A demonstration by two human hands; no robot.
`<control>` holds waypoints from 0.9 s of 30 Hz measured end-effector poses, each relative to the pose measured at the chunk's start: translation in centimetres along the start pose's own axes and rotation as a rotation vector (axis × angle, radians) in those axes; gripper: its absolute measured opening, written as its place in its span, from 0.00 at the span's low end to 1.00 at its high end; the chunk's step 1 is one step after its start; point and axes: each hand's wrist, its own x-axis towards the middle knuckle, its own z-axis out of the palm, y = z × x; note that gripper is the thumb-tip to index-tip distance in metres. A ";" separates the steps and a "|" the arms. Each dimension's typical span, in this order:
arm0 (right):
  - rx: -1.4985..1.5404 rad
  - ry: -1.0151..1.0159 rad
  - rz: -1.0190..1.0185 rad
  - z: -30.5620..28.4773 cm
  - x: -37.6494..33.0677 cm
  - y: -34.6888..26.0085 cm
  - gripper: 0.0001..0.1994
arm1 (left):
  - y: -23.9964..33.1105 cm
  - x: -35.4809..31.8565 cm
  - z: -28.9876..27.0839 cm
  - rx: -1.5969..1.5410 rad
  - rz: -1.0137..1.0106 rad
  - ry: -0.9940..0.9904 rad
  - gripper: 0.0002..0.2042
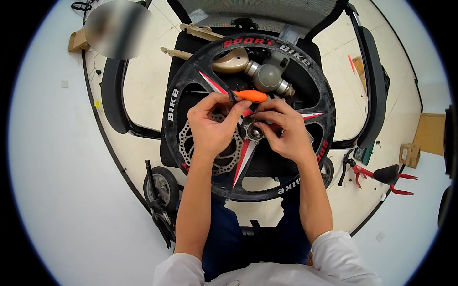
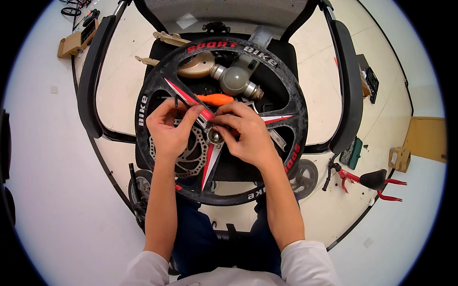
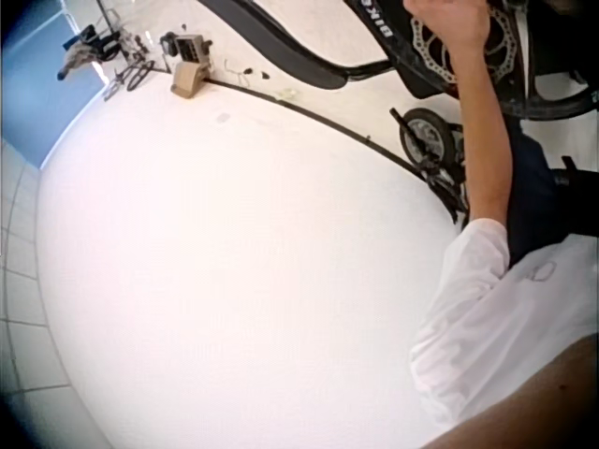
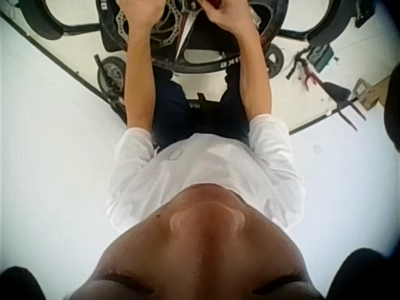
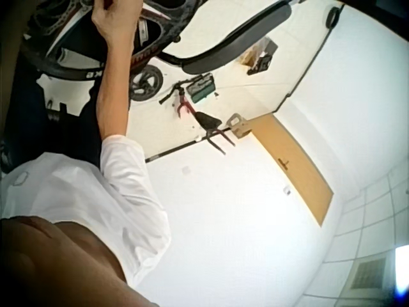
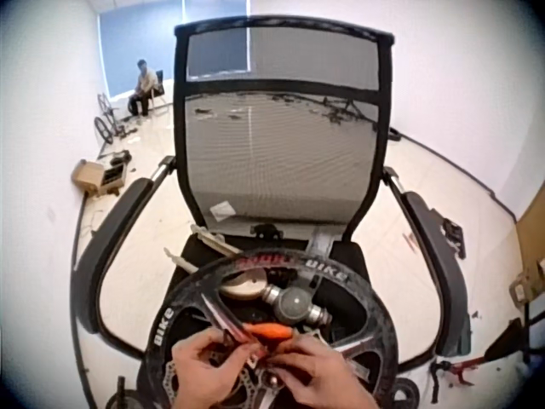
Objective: The person assembles a bicycle disc brake rotor onto a wheel hub. They place a washer and the rotor onto the hub, then use a hex key to tighten the retaining bolts to secure the rotor in place.
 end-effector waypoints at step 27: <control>-0.289 -0.011 0.167 -2.6 -8.7 2.9 0.08 | 3.2 -3.1 0.8 0.384 0.275 0.040 0.07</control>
